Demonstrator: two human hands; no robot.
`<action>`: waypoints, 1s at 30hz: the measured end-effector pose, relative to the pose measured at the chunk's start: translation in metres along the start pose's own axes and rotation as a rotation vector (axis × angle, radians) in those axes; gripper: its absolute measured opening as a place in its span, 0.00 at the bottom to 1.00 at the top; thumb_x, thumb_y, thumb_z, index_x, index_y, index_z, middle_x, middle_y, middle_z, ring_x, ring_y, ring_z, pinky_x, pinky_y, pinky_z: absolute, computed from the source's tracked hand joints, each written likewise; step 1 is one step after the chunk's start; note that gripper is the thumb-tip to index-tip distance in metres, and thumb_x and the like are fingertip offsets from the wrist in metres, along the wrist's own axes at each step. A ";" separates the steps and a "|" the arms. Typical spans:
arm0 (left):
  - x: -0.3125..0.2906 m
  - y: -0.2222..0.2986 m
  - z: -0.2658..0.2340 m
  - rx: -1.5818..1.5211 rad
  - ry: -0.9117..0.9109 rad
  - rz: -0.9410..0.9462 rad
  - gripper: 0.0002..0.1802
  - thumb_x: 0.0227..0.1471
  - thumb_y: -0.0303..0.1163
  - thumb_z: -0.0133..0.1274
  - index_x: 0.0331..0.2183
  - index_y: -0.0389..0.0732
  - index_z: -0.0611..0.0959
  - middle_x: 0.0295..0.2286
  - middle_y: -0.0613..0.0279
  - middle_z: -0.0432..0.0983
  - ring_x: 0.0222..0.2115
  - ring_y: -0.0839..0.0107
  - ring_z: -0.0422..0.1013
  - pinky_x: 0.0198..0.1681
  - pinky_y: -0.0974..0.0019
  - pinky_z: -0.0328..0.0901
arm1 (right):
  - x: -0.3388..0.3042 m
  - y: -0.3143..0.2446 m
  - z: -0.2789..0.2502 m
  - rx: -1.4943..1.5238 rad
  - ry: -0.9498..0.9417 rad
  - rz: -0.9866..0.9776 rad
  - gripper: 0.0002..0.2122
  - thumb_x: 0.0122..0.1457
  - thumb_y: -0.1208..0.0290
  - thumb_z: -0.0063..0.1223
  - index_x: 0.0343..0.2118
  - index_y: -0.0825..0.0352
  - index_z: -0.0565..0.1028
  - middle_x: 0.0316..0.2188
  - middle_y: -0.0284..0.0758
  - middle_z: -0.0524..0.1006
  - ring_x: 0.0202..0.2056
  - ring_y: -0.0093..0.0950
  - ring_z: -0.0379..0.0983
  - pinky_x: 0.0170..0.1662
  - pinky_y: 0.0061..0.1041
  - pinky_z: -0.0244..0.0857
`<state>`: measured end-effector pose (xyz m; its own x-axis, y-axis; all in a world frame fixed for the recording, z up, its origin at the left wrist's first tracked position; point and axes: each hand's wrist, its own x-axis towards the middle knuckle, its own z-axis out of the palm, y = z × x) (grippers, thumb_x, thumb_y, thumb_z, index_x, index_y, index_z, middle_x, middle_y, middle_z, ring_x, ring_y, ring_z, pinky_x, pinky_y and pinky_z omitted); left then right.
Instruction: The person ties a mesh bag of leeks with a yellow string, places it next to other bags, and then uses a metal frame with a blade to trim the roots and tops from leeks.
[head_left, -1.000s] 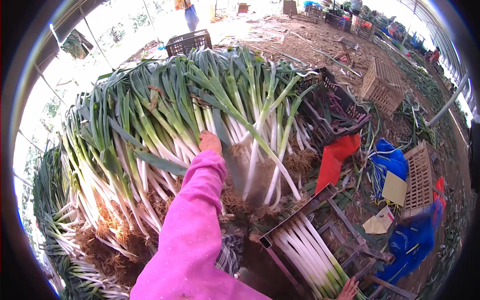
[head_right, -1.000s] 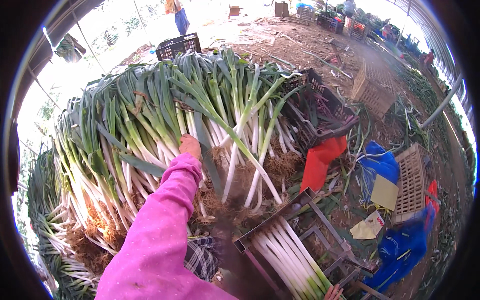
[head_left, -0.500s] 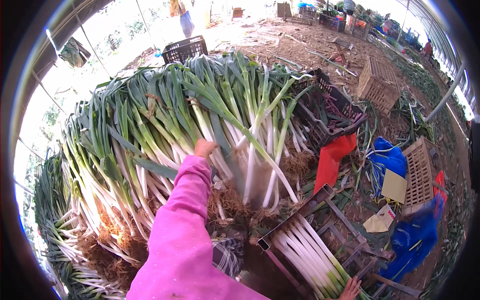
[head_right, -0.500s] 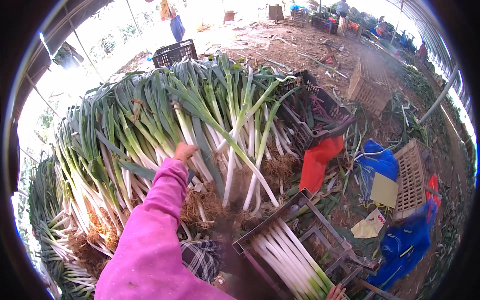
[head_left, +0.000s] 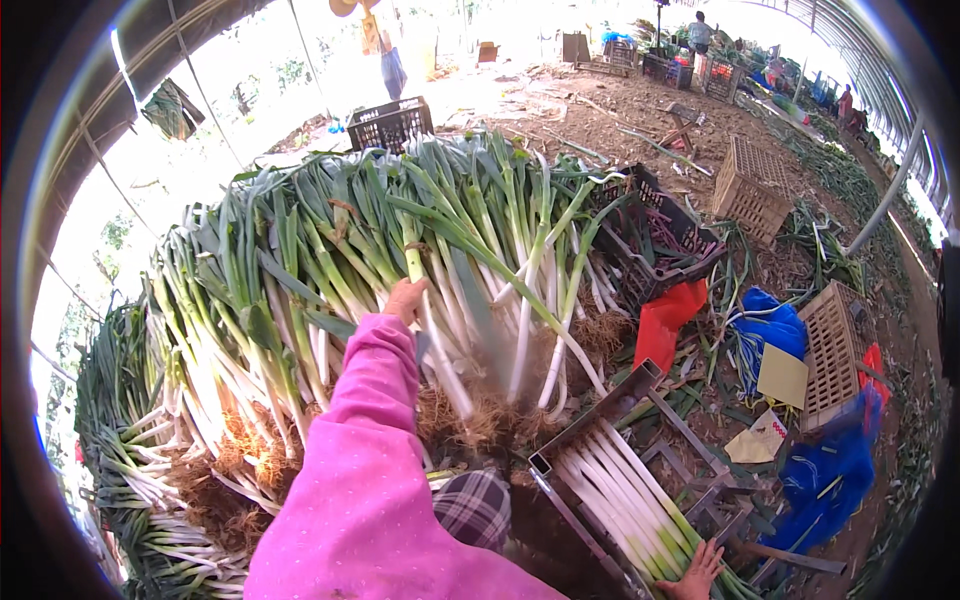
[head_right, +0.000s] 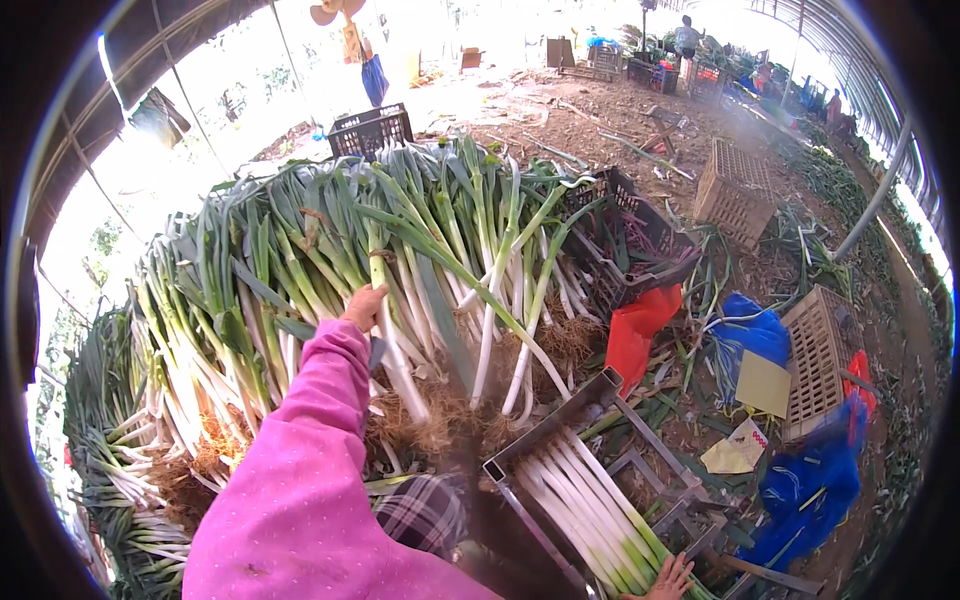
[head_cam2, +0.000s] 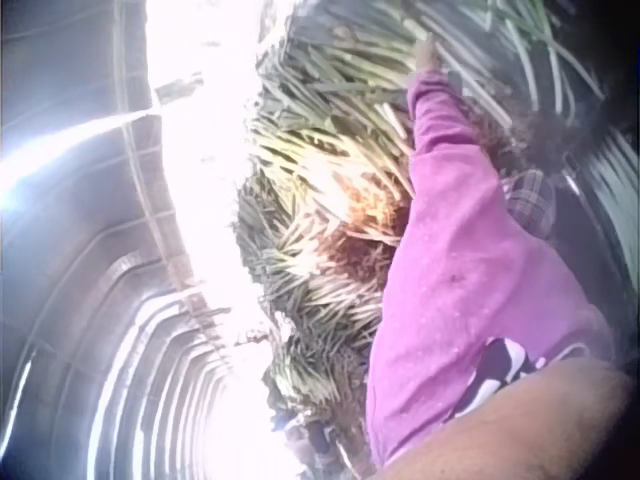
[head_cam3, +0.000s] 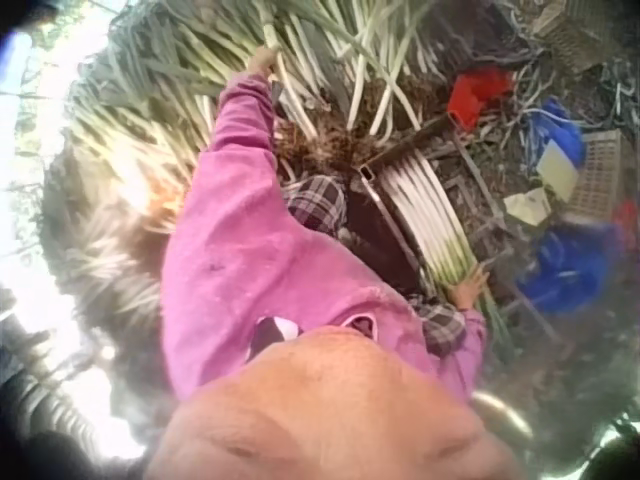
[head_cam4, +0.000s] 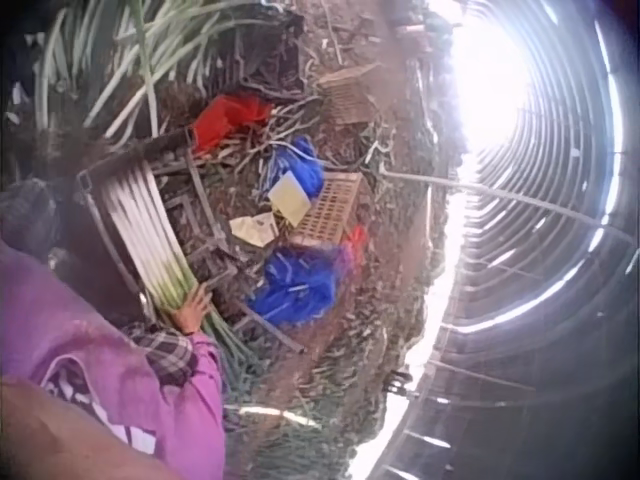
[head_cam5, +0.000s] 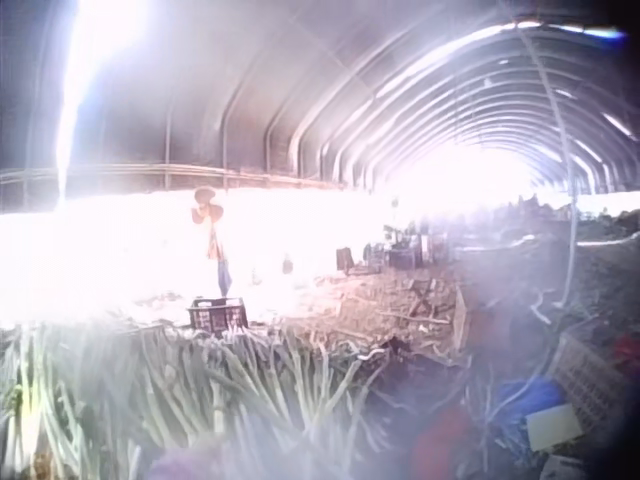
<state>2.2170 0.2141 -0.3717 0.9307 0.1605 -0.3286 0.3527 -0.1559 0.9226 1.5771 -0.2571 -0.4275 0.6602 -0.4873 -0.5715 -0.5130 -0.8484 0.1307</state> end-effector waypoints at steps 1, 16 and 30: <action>-0.007 0.010 -0.014 0.415 0.022 0.069 0.14 0.49 0.34 0.50 0.36 0.34 0.76 0.26 0.53 0.74 0.25 0.63 0.73 0.28 0.58 0.68 | 0.008 0.012 0.016 0.074 0.063 0.012 0.61 0.31 0.36 0.61 0.63 0.68 0.41 0.64 0.45 0.37 0.64 0.51 0.28 0.59 0.58 0.32; -0.393 0.416 -0.149 2.592 1.098 1.234 0.08 0.46 0.32 0.51 0.21 0.55 0.82 0.22 0.72 0.77 0.31 0.74 0.71 0.40 0.69 0.60 | 0.032 0.028 0.049 0.253 0.102 0.005 0.68 0.23 0.31 0.62 0.64 0.61 0.34 0.64 0.45 0.27 0.63 0.56 0.20 0.56 0.66 0.28; -0.598 0.451 0.073 1.266 0.570 2.030 0.10 0.41 0.35 0.59 0.30 0.45 0.82 0.24 0.57 0.77 0.30 0.58 0.74 0.36 0.56 0.66 | 0.026 0.026 0.053 0.307 0.318 0.020 0.49 0.40 0.43 0.58 0.64 0.54 0.46 0.65 0.40 0.41 0.64 0.54 0.32 0.58 0.64 0.30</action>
<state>1.8262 -0.0236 0.2259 0.0331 -0.7562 0.6536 -0.4629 -0.5911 -0.6605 1.5515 -0.2809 -0.4816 0.7597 -0.5833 -0.2874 -0.6350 -0.7607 -0.1347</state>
